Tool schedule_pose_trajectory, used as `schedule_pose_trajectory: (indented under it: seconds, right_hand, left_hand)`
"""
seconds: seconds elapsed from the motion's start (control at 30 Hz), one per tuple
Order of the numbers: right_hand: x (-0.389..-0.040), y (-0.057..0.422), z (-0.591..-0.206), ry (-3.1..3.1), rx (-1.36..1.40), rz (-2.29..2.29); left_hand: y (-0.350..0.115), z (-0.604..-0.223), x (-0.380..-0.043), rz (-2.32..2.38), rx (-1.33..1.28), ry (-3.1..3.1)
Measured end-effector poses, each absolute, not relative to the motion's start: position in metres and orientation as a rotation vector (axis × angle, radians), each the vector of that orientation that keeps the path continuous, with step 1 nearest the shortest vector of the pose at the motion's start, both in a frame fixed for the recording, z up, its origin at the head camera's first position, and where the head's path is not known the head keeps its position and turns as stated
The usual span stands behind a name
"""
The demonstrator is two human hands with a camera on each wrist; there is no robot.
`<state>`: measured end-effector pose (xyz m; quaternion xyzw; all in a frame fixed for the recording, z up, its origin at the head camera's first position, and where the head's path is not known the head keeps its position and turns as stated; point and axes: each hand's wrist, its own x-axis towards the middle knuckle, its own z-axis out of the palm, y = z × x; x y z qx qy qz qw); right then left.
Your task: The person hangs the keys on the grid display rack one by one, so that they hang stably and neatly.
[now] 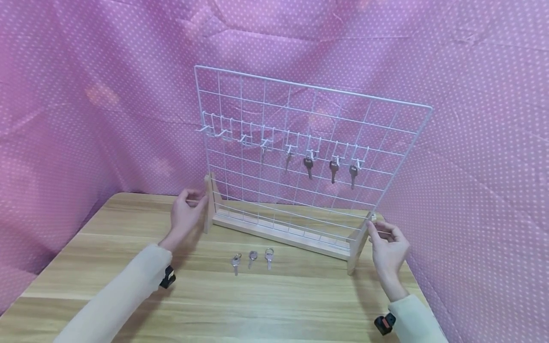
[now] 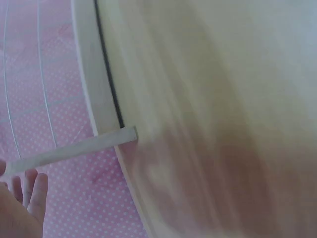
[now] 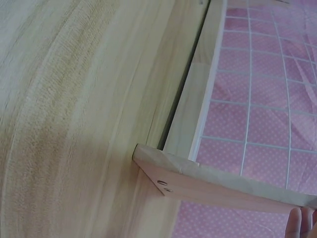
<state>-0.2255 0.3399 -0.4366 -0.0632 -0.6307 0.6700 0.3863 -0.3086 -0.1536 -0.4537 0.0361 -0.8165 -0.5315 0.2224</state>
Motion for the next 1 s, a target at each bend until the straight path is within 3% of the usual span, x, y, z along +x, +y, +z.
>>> schedule_pose_trajectory:
  seconds: [0.17,0.67,1.0]
  right_hand:
    - [-0.225,0.339,-0.437,-1.628,-0.172,1.682]
    - [-0.225,0.342,-0.437,-1.629,-0.179,1.676]
    - [-0.222,0.341,-0.435,-1.664,-0.197,1.667]
  left_hand:
    - [-0.154,-0.46,-0.289,-1.415,0.08,-2.318]
    - [-0.127,-0.483,-0.237,-1.328,-0.34,-2.641]
    - [-0.113,-0.502,-0.223,-1.266,-0.476,-2.825]
